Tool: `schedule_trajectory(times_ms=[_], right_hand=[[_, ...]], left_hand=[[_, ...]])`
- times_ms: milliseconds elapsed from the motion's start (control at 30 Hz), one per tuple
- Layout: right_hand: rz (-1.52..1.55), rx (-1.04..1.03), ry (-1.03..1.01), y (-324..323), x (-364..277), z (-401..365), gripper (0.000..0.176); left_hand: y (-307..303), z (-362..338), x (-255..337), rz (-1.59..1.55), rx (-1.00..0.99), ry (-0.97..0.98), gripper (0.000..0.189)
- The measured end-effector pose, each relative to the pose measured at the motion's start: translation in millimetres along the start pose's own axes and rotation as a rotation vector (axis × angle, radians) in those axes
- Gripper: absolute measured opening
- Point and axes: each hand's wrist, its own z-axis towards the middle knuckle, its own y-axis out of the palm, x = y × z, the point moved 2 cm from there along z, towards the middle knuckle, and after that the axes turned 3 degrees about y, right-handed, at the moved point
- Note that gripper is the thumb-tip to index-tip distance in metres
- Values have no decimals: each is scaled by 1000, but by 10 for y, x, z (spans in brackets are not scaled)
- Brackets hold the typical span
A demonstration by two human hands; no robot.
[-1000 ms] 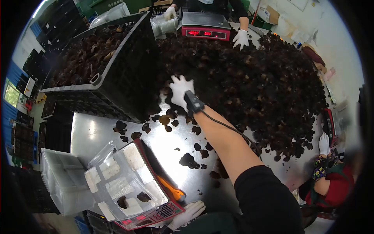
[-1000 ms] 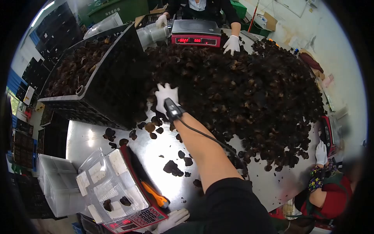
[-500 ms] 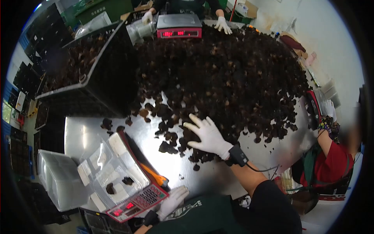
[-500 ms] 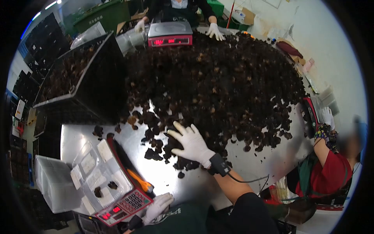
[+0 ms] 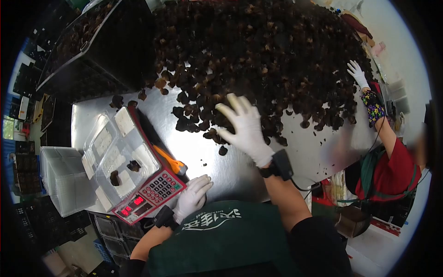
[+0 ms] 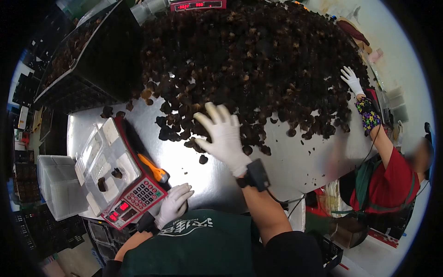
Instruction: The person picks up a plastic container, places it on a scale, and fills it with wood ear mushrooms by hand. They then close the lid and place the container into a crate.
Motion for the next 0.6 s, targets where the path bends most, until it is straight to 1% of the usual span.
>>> schedule_trajectory(times_ms=[33, 67, 100, 167, 267, 367, 500, 533, 567, 600], right_hand=[[-33, -78, -60, 124, -93, -23, 63], [-42, -215, -100, 162, -203, -67, 57], [-117, -189, -198, 244, -256, -178, 52], [7, -218, -288, 248, -277, -395, 51], [-9, -256, -325, -19, -271, -662, 53], [159, -208, -227, -255, -104, -749, 57], [4, -63, -40, -317, 114, -483, 68], [21, -22, 10, -187, 186, -420, 72], [8, -65, 20, -124, 165, -351, 70], [-13, -94, -26, -72, 104, -357, 70]], left_hand=[[-3, 6, 15, 9, -2, -10, 44], [6, 4, 13, 12, 0, -7, 44], [13, 1, 1, 17, 3, -1, 44], [23, -7, -9, 21, -2, 5, 43], [18, -9, -8, 21, 5, 6, 43], [38, -22, -31, 28, 12, 13, 43], [29, -14, -13, 28, 10, 10, 44], [26, -15, -7, 30, 10, 7, 44], [26, -16, 0, 29, 8, 3, 44], [22, -9, 4, 30, 7, 1, 45]])
